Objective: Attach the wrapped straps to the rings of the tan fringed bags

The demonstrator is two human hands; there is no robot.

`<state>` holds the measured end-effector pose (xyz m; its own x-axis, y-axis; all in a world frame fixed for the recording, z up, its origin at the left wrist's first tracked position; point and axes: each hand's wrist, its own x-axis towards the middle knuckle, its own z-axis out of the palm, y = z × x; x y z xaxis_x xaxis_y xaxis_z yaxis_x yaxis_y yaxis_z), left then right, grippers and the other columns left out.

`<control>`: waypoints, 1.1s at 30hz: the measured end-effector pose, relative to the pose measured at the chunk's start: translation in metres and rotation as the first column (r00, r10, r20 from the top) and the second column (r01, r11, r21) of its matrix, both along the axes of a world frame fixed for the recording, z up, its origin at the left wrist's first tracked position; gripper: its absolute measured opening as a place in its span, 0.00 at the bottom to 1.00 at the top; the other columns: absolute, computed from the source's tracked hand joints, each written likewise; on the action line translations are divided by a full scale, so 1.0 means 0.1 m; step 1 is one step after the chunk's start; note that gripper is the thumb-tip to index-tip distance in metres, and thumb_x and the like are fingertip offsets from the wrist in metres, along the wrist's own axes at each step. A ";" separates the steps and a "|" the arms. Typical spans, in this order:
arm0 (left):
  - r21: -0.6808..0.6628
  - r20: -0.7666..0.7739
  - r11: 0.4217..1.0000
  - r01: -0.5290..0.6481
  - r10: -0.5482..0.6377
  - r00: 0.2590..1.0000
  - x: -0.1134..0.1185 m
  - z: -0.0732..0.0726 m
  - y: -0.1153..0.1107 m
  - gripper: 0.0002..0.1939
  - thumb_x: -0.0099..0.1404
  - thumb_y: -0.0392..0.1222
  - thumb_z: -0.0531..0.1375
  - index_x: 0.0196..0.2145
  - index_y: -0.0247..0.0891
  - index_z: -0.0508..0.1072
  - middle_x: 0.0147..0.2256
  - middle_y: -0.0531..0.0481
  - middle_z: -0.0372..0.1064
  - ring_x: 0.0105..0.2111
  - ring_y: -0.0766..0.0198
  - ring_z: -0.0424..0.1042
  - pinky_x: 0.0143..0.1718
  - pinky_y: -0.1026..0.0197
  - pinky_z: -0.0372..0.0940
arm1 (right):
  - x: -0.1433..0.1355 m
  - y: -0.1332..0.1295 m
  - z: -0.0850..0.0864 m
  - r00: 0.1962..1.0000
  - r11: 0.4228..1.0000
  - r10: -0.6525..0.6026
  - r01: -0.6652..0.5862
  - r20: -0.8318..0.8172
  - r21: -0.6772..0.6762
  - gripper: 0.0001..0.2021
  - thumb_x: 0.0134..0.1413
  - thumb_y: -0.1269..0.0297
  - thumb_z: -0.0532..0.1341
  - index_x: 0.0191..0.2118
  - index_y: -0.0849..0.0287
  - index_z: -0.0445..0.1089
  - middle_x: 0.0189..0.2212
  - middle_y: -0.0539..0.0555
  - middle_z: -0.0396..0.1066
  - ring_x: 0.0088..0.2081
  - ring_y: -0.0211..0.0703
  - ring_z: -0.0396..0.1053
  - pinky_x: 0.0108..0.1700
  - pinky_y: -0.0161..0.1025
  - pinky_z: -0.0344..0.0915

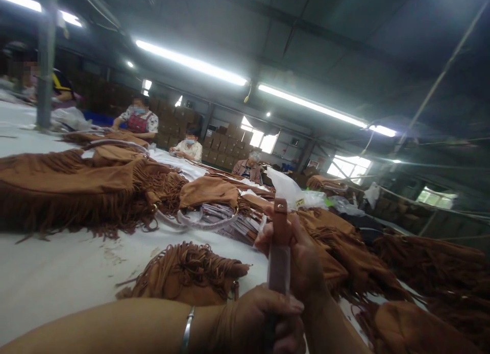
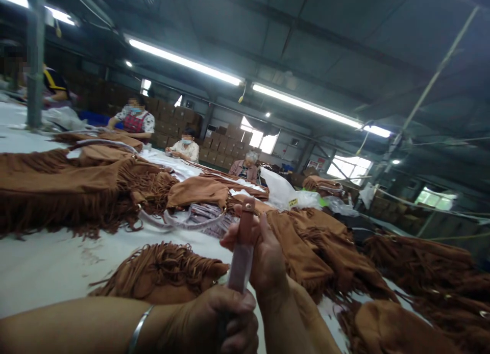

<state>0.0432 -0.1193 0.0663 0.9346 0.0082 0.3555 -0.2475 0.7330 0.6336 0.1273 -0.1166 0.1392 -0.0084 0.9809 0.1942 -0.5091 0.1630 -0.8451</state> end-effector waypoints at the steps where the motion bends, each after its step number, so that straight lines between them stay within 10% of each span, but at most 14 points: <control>1: 0.003 -0.012 1.000 -0.003 0.003 1.000 0.01 -0.02 0.00 0.19 0.52 0.46 0.59 0.11 0.36 0.58 0.10 0.53 0.55 0.12 0.70 0.57 0.19 0.62 0.47 | -0.01 0.01 0.05 1.000 1.000 -0.013 0.013 -0.021 0.011 0.17 0.61 0.53 0.50 0.43 0.59 0.68 0.23 0.47 0.68 0.27 0.35 0.69 0.37 0.35 0.68; 8: -0.077 0.044 0.997 -0.016 0.020 0.999 0.08 0.01 0.00 0.19 0.52 0.47 0.58 0.12 0.35 0.61 0.12 0.52 0.57 0.14 0.69 0.60 0.22 0.62 0.51 | -0.05 0.05 0.08 0.978 0.978 0.197 -0.200 0.063 0.057 0.13 0.57 0.55 0.57 0.33 0.60 0.66 0.17 0.43 0.59 0.19 0.32 0.62 0.23 0.31 0.64; 16: -0.164 0.033 0.974 -0.156 0.163 0.986 0.08 0.01 0.10 0.13 0.49 0.44 0.59 0.15 0.32 0.66 0.14 0.50 0.63 0.14 0.67 0.63 0.28 0.60 0.59 | 0.10 -0.08 0.07 0.878 0.974 0.220 -0.172 0.424 -0.148 0.13 0.54 0.58 0.60 0.29 0.66 0.71 0.27 0.57 0.72 0.27 0.36 0.69 0.29 0.31 0.62; 21: 0.086 -0.074 0.946 -0.312 0.319 0.945 0.05 0.01 0.06 0.22 0.50 0.55 0.59 0.20 0.29 0.69 0.18 0.48 0.65 0.19 0.66 0.65 0.29 0.61 0.58 | 0.16 -0.14 0.05 0.839 0.963 0.258 -0.182 0.479 -0.201 0.15 0.53 0.58 0.60 0.28 0.67 0.72 0.26 0.58 0.72 0.27 0.38 0.69 0.28 0.31 0.62; 26: 0.718 -0.286 0.665 -0.204 0.549 0.785 -0.12 0.08 0.29 0.31 0.51 0.68 0.57 0.32 0.32 0.70 0.29 0.50 0.65 0.28 0.67 0.62 0.28 0.65 0.55 | 0.29 -0.12 -0.01 0.907 0.981 0.045 0.038 0.418 -0.190 0.13 0.53 0.55 0.61 0.26 0.60 0.64 0.14 0.42 0.56 0.15 0.29 0.56 0.20 0.29 0.58; 28: 0.846 -0.259 0.527 -0.078 0.535 0.804 -0.20 0.12 0.54 0.26 0.48 0.62 0.63 0.30 0.32 0.71 0.25 0.52 0.64 0.25 0.68 0.61 0.25 0.65 0.54 | 0.42 -0.08 -0.06 0.817 0.957 -0.038 0.196 0.576 -0.215 0.15 0.51 0.53 0.62 0.26 0.60 0.65 0.13 0.41 0.53 0.12 0.26 0.46 0.14 0.27 0.46; 33: 0.957 -0.048 0.219 -0.189 0.765 0.642 -0.25 0.17 1.34 0.18 0.53 0.53 0.61 0.27 0.32 0.69 0.23 0.51 0.65 0.22 0.70 0.61 0.25 0.65 0.55 | 0.72 0.07 -0.40 0.606 0.865 -0.209 0.480 0.768 -0.144 0.20 0.36 0.54 0.70 0.17 0.62 0.62 0.09 0.43 0.54 0.12 0.25 0.46 0.13 0.27 0.36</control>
